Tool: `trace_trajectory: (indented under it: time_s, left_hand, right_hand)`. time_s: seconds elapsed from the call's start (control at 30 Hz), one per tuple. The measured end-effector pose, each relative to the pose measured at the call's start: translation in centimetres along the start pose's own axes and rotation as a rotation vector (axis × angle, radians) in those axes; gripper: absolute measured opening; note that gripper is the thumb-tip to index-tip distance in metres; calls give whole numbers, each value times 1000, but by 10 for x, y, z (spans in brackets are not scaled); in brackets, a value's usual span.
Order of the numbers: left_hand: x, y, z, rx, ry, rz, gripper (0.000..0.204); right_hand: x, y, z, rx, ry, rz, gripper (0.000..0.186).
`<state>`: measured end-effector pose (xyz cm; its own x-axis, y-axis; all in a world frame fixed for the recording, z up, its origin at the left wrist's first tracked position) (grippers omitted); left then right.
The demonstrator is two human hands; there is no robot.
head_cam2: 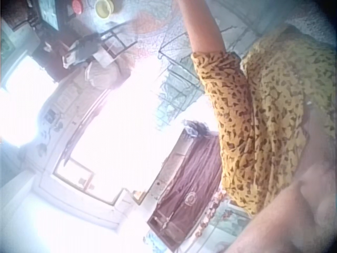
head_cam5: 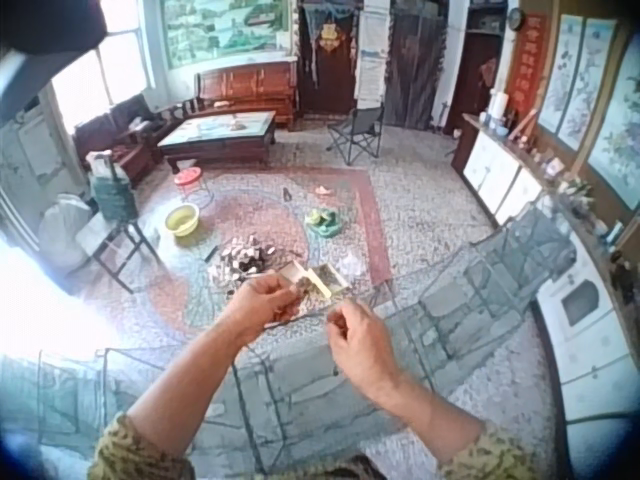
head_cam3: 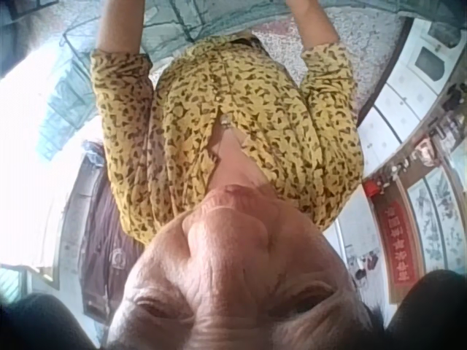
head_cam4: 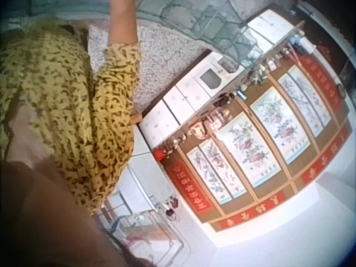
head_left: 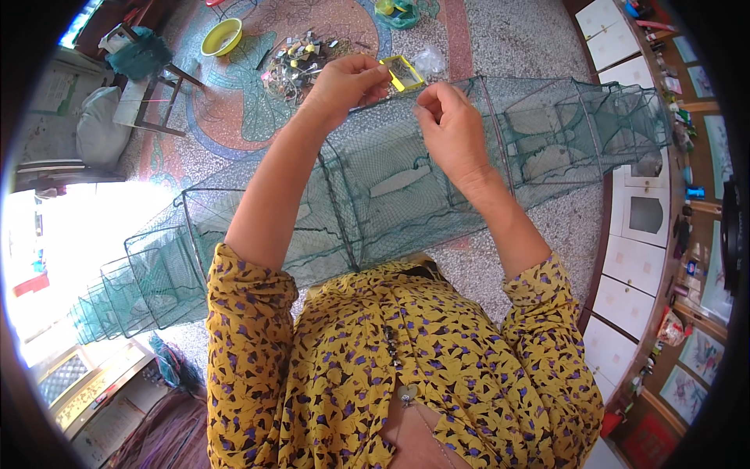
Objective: The person repairs a green mesh fishing net by hand, using a needle to weave thread through the mesh and secure it to a metal frame.
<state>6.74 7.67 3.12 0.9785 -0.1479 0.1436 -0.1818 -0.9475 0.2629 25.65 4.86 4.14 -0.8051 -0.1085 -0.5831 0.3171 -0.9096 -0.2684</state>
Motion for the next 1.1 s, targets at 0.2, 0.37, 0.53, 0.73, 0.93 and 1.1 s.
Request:
trace_trajectory:
  time_s: [0.2,0.37,0.53,0.73,0.93,1.1]
  left_hand:
    - [4,-2,3,-50,-134,11,14]
    - [9,-2,6,61,-243,-49,15]
    - [18,6,0,384,-252,-146,17]
    - [6,12,-3,267,65,-121,17]
    - [14,15,-1,302,-220,-56,17]
    - [17,16,0,360,-366,195,16]
  right_hand:
    - [11,-6,6,-32,-54,-36,16]
    - [19,-11,7,-172,266,-135,12]
    - [5,-31,24,-46,352,32,19]
    - [-5,-45,25,-47,125,157,18]
    - [-40,-65,99,-646,-459,23,14]
    - [-112,-75,147,-833,-650,-116,21]
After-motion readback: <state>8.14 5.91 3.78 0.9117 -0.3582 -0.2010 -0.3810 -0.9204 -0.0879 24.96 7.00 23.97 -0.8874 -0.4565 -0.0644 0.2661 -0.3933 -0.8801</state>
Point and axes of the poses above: each hand's wrist, its own y-axis away from the middle knuckle, its own x-axis out of the palm, z = x × y, the point moved 1 cm from there along -y, towards the middle knuckle, and after that the axes turned 5 degrees about z, right-handed, at the moved point
